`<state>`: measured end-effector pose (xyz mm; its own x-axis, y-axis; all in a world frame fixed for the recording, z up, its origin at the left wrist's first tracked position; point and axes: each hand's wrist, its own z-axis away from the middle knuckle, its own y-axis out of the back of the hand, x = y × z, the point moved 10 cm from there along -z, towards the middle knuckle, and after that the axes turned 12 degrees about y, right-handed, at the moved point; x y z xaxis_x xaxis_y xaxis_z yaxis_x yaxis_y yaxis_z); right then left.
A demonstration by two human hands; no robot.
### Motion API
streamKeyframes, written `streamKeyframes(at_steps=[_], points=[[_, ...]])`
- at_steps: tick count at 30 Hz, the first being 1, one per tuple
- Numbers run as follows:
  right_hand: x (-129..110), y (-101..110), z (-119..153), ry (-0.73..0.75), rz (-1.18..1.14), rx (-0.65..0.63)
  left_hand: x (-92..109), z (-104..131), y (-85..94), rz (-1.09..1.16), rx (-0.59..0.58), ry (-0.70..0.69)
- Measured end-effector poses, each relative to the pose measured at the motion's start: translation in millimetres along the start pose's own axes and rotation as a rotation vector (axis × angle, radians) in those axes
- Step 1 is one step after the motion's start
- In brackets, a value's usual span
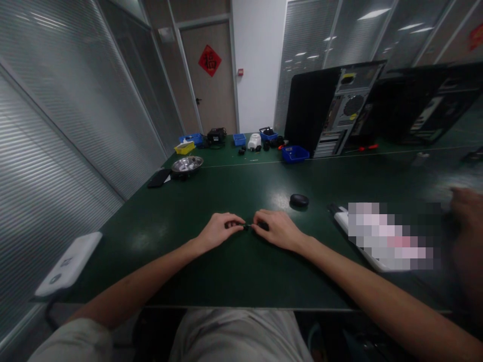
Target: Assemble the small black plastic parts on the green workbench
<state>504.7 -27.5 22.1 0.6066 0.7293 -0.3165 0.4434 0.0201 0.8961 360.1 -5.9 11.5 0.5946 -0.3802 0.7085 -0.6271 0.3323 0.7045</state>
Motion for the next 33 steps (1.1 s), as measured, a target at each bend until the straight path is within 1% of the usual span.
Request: streamKeyframes(at_steps=[7,12,17,22,25,28,33], points=[[-2.4,-0.9,1.9,0.016,-0.045,0.052,-2.0,0.1,-1.0,0.046,0.022,-0.022],[-4.5,-1.0,1.3,0.035,-0.046,0.052,-6.6,-0.1,-0.9,0.06,0.042,-0.013],[-10.7,-5.5,-1.1,0.078,-0.003,0.03,-0.4,1.0,-5.3,0.032,0.019,-0.05],[-9.5,-9.5,-1.4,0.062,0.004,0.032,-1.0,1.0,-6.1,0.022,0.027,-0.045],[-9.2,-8.8,-1.6,0.048,-0.056,0.056,-2.1,1.2,-6.0,0.043,0.04,-0.033],[-11.0,-7.2,-2.7,0.047,-0.1,0.076,0.0,1.4,-8.4,0.059,0.025,-0.027],[-12.3,-2.9,-3.2,0.054,-0.046,0.052,5.5,2.2,-9.5,0.03,-0.006,-0.029]])
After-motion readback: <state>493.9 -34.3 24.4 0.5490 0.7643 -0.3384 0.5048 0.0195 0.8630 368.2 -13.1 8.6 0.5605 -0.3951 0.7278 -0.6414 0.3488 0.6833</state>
